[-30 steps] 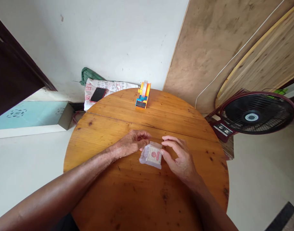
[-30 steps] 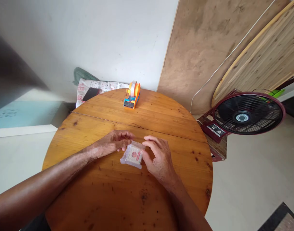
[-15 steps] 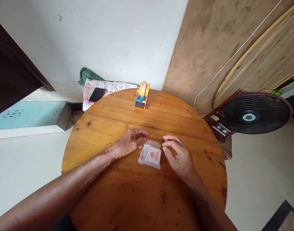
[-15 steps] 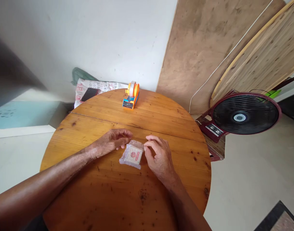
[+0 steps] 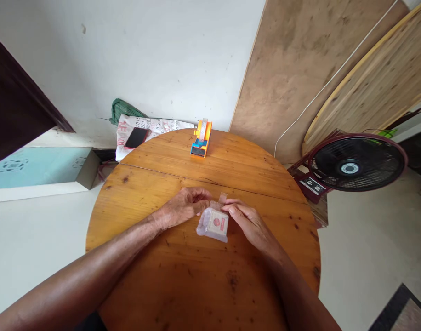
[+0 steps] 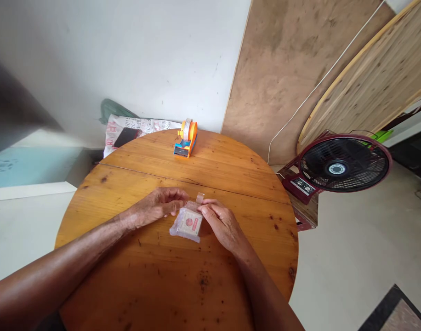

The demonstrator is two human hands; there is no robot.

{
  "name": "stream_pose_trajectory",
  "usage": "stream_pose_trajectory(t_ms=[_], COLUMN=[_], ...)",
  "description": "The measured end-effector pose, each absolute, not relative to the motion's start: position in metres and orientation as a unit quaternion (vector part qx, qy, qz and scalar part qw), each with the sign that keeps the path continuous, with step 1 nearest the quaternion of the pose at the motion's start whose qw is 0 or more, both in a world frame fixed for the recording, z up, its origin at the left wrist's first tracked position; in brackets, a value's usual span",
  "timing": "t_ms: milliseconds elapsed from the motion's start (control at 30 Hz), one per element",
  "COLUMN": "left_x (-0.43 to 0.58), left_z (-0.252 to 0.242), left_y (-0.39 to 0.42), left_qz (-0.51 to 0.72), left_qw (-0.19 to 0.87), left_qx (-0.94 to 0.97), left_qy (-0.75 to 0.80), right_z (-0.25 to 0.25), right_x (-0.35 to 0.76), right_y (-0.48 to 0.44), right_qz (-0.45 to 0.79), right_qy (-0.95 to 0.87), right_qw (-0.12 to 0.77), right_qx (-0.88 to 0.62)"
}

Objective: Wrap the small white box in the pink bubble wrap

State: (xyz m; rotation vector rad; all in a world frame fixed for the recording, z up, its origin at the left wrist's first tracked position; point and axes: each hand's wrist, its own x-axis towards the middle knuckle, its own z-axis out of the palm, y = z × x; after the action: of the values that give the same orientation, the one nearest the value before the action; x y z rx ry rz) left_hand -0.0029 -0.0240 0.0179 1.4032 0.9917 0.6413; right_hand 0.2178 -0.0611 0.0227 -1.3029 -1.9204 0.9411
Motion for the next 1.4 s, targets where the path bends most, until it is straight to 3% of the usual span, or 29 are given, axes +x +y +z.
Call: stream_pose_trajectory(t_ms=[367, 667, 967, 1067, 1200, 1400], left_x=[-0.003, -0.002, 0.005, 0.006, 0.010, 0.014], left_z=[0.019, 0.020, 0.016, 0.009, -0.002, -0.007], left_y=[-0.026, -0.025, -0.029, -0.028, -0.028, -0.032], left_qz=[0.296, 0.339, 0.236, 0.233, 0.268, 0.319], left_qw=[0.671, 0.643, 0.675, 0.672, 0.629, 0.584], left_qx=[0.555, 0.561, 0.600, 0.604, 0.613, 0.630], left_qy=[0.393, 0.396, 0.359, 0.360, 0.394, 0.400], right_z=[0.020, 0.016, 0.025, 0.023, 0.020, 0.031], right_x=[0.217, 0.229, 0.229, 0.226, 0.225, 0.222], right_y=[-0.065, -0.063, -0.057, -0.056, -0.060, -0.071], right_qz=[0.425, 0.424, 0.439, 0.445, 0.286, 0.252], right_qy=[-0.669, -0.635, -0.605, -0.595, -0.614, -0.725], right_qw=[0.380, 0.467, 0.531, 0.501, 0.477, 0.418], right_qx=[-0.477, -0.446, -0.398, -0.444, -0.560, -0.486])
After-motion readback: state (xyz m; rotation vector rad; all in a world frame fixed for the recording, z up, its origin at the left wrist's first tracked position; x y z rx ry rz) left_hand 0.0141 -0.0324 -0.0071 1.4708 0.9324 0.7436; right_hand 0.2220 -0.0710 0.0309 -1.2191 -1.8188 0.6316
